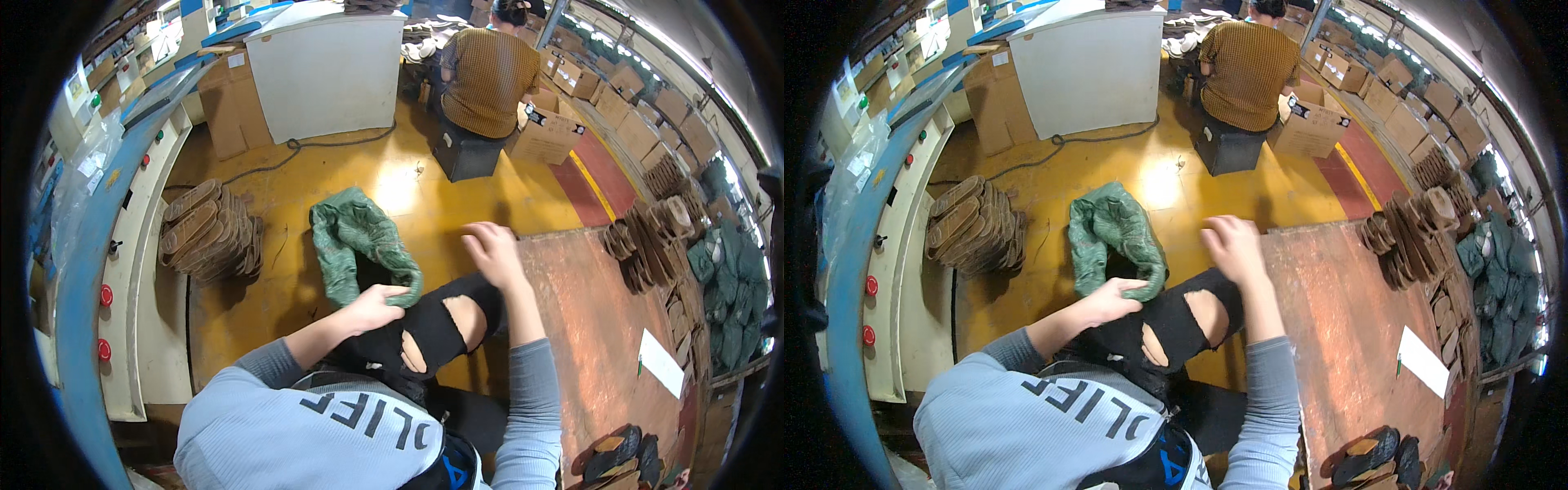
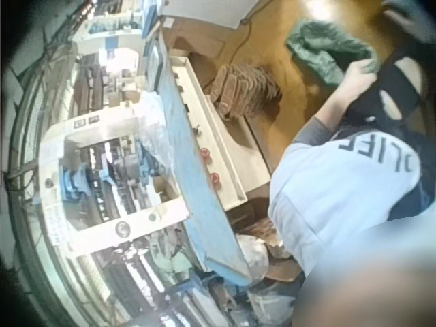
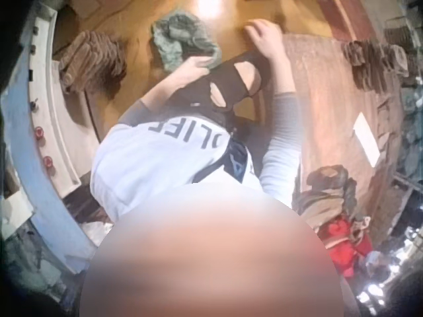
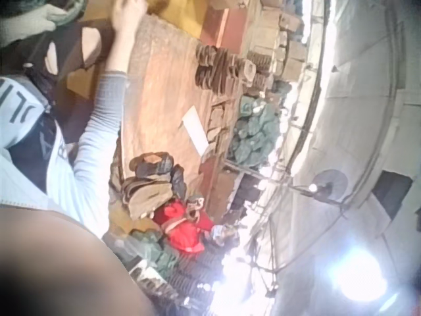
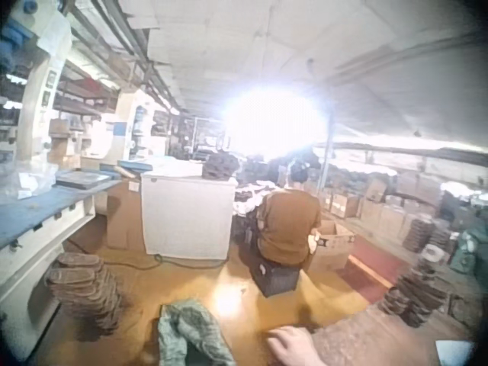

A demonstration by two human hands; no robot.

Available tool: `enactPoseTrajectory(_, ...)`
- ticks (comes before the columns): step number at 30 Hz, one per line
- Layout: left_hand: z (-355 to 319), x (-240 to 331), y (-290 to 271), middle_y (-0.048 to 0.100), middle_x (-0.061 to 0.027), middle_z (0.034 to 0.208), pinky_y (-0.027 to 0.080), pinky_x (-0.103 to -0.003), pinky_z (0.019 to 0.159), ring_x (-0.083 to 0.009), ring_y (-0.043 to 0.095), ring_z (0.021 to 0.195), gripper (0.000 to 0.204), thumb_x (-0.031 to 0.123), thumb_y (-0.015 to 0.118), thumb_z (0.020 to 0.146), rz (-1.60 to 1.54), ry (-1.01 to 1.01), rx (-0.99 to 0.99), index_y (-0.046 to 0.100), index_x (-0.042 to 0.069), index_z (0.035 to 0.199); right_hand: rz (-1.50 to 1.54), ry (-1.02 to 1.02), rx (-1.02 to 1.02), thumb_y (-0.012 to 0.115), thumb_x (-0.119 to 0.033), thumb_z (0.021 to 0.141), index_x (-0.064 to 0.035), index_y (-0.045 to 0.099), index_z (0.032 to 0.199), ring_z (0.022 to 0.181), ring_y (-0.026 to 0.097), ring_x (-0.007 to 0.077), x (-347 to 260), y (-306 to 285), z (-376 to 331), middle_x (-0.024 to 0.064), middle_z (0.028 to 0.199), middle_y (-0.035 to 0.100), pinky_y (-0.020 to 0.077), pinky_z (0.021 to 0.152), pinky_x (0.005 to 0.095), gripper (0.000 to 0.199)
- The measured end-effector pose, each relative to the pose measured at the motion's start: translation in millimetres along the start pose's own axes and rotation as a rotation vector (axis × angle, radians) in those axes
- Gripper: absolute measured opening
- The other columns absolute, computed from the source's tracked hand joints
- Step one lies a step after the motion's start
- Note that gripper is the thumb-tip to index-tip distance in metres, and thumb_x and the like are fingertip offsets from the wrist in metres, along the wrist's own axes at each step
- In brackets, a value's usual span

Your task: The person repeatedly retrieves brown shoe sole components from a green sack on the floor, stacks them on a wooden table, and occasionally writes on a paper sheet with a pen. A coworker across the table also handles similar components.

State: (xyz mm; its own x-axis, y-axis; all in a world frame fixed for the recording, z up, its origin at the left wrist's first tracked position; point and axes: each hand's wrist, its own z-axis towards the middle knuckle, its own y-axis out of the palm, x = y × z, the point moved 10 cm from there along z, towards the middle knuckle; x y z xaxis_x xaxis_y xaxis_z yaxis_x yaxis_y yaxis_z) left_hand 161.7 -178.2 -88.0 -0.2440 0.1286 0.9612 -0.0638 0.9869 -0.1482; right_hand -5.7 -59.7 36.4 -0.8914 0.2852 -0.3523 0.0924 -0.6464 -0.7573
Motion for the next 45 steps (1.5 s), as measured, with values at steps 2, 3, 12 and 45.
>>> enactPoseTrajectory(2, -6, 12, 19, 0.07, -0.0173, 0.112, 0.051, -0.031, 0.087, -0.0188, 0.067, 0.096, 0.056, 0.006, 0.061, 0.077, 0.092, -0.059, -0.041, 0.057, 0.0, 0.133, 0.245, -0.118, -0.231, 0.062, -0.025, 0.09, -0.0046, 0.069, 0.097, 0.095, 0.063, 0.0348, -61, 30, -3, 0.0148, 0.097, 0.068, 0.0472, 0.086, 0.0452, 0.023)
enactPoseTrajectory(3, -11, 25, 25, 0.07, -0.0199, 0.11, 0.052, -0.033, 0.086, -0.023, 0.068, 0.096, 0.055, 0.008, 0.061, 0.077, 0.222, -0.011, -0.083, 0.058, 0.001, 0.131, 0.275, -0.252, -0.239, 0.06, -0.024, 0.091, -0.0048, 0.069, 0.096, 0.096, 0.062, 0.0336, -95, 36, -10, 0.0134, 0.097, 0.068, 0.0467, 0.086, 0.0443, 0.022)
enactPoseTrajectory(12, -91, 12, 19, 0.068, -0.0193, 0.111, 0.048, -0.036, 0.093, -0.0296, 0.064, 0.105, 0.053, 0.02, 0.063, 0.089, 0.33, -0.182, -0.573, 0.053, 0.002, 0.137, 0.23, -0.036, -0.944, 0.046, -0.044, 0.099, -0.0095, 0.068, 0.111, 0.121, 0.056, 0.0277, -113, 161, -86, 0.0099, 0.106, 0.069, 0.028, 0.111, 0.0541, 0.043)
enactPoseTrajectory(45, 128, -296, -31, -0.002, -0.0242, 0.162, 0.017, -0.058, 0.117, -0.0401, 0.006, 0.15, 0.113, 0.058, 0.072, 0.075, 1.135, -0.219, -0.197, 0.019, -0.005, 0.152, -0.33, 0.979, -1.304, 0.081, -0.045, 0.069, -0.0176, 0.059, 0.13, 0.11, 0.066, 0.0272, 102, 266, -149, 0.0079, 0.116, 0.071, 0.0282, 0.109, 0.057, 0.071)
